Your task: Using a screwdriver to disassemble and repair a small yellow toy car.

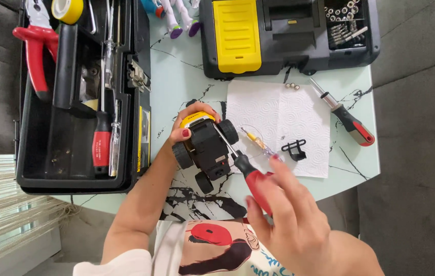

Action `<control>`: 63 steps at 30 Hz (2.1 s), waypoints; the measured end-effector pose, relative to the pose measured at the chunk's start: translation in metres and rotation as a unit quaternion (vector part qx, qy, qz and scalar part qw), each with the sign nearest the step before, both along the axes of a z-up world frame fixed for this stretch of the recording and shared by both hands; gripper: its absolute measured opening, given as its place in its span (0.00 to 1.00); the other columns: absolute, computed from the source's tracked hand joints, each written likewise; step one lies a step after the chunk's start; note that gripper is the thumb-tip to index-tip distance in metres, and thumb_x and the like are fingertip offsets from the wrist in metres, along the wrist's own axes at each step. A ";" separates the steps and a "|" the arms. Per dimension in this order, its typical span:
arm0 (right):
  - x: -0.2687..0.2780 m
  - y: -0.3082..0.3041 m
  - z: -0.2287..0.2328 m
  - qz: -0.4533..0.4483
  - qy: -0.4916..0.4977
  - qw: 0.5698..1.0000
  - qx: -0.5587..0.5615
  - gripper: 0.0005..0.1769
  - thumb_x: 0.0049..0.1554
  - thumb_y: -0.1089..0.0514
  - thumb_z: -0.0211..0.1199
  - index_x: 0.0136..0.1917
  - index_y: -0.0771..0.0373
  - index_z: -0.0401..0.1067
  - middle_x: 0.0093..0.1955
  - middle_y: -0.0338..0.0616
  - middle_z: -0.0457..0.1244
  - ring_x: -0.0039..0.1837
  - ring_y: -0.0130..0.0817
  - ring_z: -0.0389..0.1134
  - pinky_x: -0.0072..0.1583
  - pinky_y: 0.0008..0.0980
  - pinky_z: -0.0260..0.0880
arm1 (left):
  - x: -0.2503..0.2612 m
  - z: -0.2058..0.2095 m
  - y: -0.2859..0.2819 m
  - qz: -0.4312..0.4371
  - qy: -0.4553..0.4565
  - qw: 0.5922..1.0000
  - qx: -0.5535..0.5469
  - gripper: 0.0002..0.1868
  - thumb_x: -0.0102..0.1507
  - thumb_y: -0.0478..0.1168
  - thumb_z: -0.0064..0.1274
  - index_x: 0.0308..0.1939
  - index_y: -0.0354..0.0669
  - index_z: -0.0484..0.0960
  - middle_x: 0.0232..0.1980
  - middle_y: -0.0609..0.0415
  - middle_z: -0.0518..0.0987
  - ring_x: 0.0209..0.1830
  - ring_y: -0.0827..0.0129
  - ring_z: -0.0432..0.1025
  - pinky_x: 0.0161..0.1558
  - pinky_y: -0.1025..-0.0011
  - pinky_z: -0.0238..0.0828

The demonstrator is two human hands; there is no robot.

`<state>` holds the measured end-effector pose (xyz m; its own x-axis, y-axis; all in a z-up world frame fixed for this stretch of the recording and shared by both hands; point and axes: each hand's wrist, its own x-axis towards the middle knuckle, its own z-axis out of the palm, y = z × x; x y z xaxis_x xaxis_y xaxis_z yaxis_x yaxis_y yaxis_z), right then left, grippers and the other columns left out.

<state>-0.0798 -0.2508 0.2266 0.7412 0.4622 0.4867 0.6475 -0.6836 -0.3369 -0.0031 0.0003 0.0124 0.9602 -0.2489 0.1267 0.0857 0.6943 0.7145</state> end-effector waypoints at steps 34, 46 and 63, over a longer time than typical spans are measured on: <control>0.023 -0.119 -0.139 -0.204 0.144 0.894 0.372 0.09 0.59 0.70 0.64 0.53 0.73 0.73 0.54 0.56 0.70 0.53 0.36 0.74 0.55 0.32 0.76 | -0.002 -0.014 -0.002 -0.022 0.040 0.999 -0.015 0.41 0.52 0.55 0.62 0.61 0.29 0.72 0.54 0.38 0.76 0.50 0.57 0.75 0.58 0.62 0.76; 0.028 -0.189 -0.205 -0.301 0.271 0.738 0.539 0.08 0.60 0.71 0.60 0.53 0.75 0.73 0.49 0.56 0.70 0.39 0.33 0.71 0.42 0.30 0.72 | 0.005 -0.029 -0.013 -0.173 0.107 0.978 -0.044 0.43 0.54 0.53 0.65 0.63 0.27 0.70 0.60 0.36 0.76 0.56 0.55 0.75 0.59 0.60 0.76; 0.040 -0.214 -0.143 -0.202 0.236 0.919 0.243 0.10 0.48 0.77 0.62 0.43 0.69 0.73 0.56 0.48 0.70 0.55 0.27 0.71 0.52 0.24 0.71 | 0.007 -0.020 -0.019 -0.141 0.146 0.979 0.005 0.44 0.53 0.55 0.64 0.63 0.25 0.70 0.59 0.35 0.76 0.57 0.54 0.76 0.59 0.60 0.76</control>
